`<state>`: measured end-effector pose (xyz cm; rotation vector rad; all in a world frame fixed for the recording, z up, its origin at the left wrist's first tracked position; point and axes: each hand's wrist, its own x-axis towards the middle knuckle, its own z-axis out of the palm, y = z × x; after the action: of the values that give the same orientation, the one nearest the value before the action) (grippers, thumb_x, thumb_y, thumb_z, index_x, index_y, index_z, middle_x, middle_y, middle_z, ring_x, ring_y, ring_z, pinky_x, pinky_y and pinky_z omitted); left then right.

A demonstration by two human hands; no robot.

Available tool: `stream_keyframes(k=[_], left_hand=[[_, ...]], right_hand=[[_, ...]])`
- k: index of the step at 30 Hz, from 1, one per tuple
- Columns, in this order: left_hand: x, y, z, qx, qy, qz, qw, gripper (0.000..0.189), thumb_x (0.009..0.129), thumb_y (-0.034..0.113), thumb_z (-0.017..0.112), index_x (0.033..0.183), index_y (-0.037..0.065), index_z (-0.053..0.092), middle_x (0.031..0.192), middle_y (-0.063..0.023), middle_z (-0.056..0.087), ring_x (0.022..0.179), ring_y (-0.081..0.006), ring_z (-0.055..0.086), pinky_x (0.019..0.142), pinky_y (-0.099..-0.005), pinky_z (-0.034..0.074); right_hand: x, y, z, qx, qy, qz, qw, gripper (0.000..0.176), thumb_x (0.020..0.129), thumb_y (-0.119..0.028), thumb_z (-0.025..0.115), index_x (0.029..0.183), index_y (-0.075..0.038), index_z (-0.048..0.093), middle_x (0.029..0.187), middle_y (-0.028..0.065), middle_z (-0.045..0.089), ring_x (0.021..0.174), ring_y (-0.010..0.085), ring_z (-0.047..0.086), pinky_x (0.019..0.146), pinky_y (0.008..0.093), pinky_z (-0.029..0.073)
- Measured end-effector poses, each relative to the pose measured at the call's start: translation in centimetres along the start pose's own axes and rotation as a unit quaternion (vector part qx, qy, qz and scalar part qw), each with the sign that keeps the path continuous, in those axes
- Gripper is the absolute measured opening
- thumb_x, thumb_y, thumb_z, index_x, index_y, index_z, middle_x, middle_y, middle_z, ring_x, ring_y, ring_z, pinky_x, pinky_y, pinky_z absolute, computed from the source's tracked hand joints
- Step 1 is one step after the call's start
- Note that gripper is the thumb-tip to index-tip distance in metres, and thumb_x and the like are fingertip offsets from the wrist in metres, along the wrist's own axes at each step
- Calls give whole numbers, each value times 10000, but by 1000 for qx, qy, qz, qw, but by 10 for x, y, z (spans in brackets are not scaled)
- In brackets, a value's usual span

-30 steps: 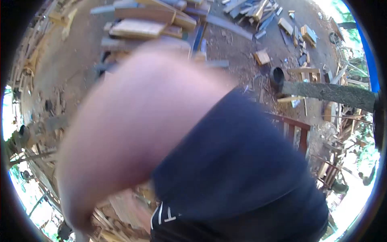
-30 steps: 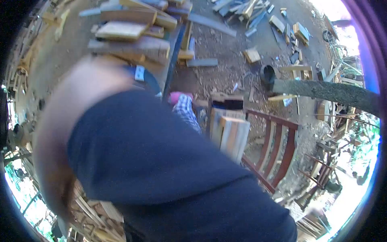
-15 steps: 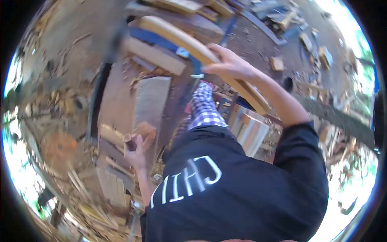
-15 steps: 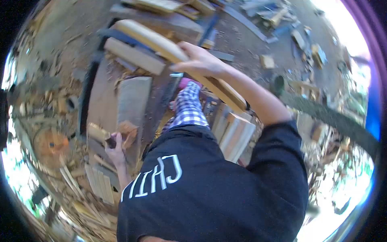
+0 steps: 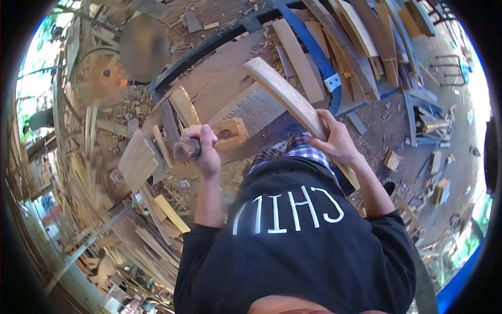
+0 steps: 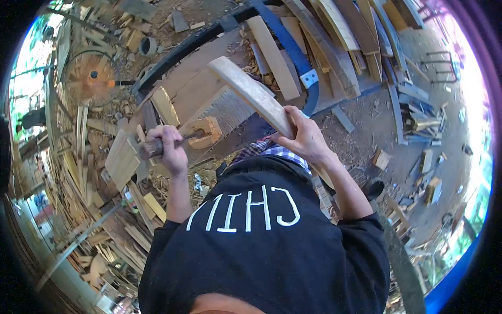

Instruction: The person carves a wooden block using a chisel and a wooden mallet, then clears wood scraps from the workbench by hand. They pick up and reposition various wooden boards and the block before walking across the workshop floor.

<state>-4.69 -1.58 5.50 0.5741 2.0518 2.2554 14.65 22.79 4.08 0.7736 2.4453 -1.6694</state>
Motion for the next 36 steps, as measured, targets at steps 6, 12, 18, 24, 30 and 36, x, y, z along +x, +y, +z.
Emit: stream_keyframes(k=[6,12,18,24,30,36], left_hand=[[-23,-19,2,20,71,1,997,182,939,72,591,800,84,474,720,-21,533,642,-94,494,626,-231,423],[-22,-5,40,95,237,-88,963,207,946,189,607,810,129,462,717,25,475,631,-67,443,570,-243,373],[-40,-76,46,37,238,29,970,282,851,177,708,669,98,507,585,-10,501,518,-144,470,515,-342,397],[-22,-47,65,219,274,70,934,258,773,89,735,671,66,499,588,-80,528,522,-201,519,527,-342,409],[-28,-88,75,203,233,64,949,143,745,81,752,734,31,618,754,-62,667,727,-129,644,640,-295,500],[-32,-44,104,364,191,194,891,214,742,163,766,775,130,557,696,-31,519,667,-252,572,674,-397,413]], right_hand=[[26,-48,-16,-93,-69,-68,991,744,750,-266,778,1363,-60,410,1092,221,631,867,317,670,791,380,509],[28,-119,-30,-4,31,-405,914,792,761,-116,808,1390,35,351,1178,212,579,1080,273,595,885,375,489],[54,-104,-11,-106,-237,-305,916,744,732,-184,801,1367,-41,440,1009,173,617,821,268,625,761,369,520],[43,-126,-30,269,-42,-474,838,632,765,-77,753,1319,-5,458,1071,133,628,979,266,610,899,390,455],[77,-42,-26,-111,-210,-453,859,803,755,-191,803,1403,-26,359,957,138,641,722,179,634,635,351,517],[75,-29,-48,43,-237,-298,924,836,777,-113,757,1455,-23,276,1038,163,639,858,215,633,780,354,510]])
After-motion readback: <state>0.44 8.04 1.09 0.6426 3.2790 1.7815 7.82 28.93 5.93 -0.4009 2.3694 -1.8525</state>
